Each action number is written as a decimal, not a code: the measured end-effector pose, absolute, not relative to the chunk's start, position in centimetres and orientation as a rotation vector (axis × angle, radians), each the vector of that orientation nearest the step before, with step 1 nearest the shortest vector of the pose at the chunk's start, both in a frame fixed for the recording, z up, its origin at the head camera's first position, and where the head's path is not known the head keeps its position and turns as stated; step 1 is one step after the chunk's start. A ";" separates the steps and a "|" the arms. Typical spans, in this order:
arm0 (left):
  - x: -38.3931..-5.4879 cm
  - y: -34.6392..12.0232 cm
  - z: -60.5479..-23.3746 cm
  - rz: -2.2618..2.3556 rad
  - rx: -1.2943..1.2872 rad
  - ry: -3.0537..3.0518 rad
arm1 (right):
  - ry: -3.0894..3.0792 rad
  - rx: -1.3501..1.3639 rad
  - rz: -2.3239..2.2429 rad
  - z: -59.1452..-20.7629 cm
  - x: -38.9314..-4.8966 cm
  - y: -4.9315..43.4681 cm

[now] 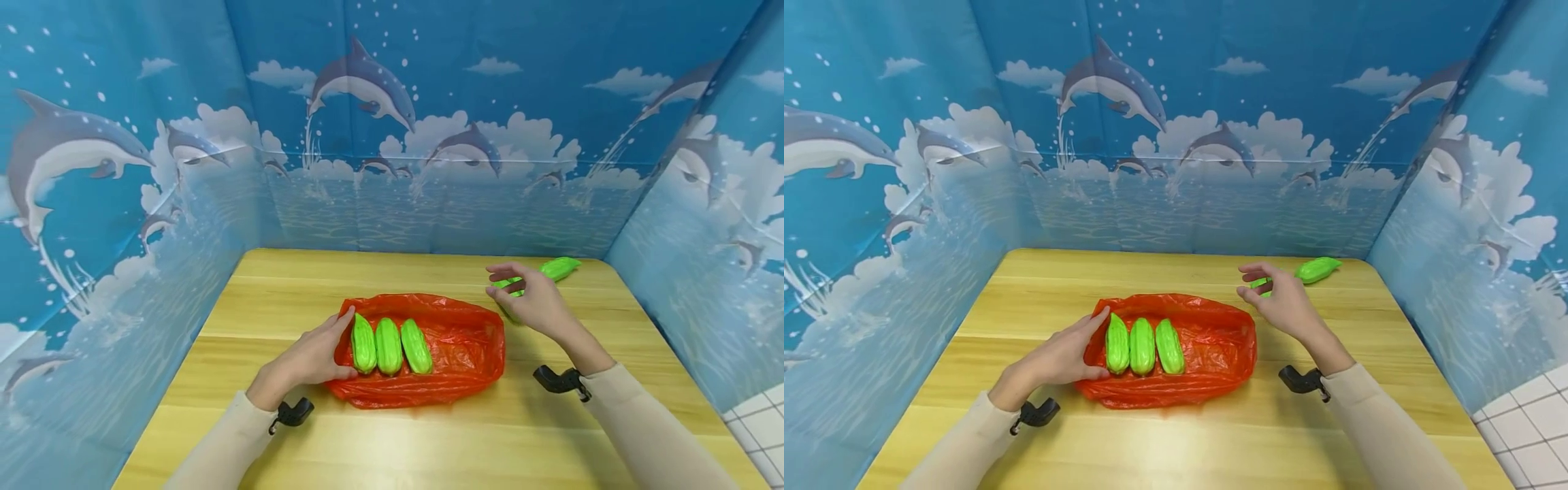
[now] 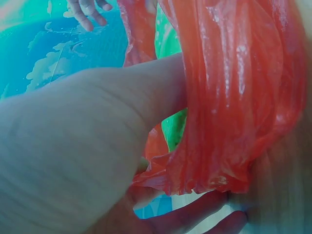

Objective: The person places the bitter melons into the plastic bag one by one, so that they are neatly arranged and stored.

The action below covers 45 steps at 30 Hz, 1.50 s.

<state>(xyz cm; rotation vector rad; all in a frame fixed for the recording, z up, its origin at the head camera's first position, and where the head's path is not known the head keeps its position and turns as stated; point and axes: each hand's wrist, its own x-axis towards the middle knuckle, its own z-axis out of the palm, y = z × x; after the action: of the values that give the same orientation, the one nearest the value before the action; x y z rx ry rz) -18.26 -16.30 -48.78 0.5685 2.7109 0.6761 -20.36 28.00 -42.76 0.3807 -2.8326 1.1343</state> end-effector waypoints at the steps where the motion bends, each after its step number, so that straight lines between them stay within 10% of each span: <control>1: -18.3 -16.3 -48.8 0.678 0.572 2.710 | -2.840 0.372 1.126 -42.9 -20.5 28.3; 45: -18.3 -16.6 -48.8 0.701 0.566 2.701 | -3.012 0.305 0.538 -50.6 -27.2 34.7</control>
<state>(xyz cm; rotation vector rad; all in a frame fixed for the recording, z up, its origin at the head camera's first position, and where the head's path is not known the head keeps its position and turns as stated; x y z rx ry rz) -18.26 -16.63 -48.80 0.5665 2.7010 0.7007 -27.20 34.68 -50.58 0.3048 -3.0116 0.5379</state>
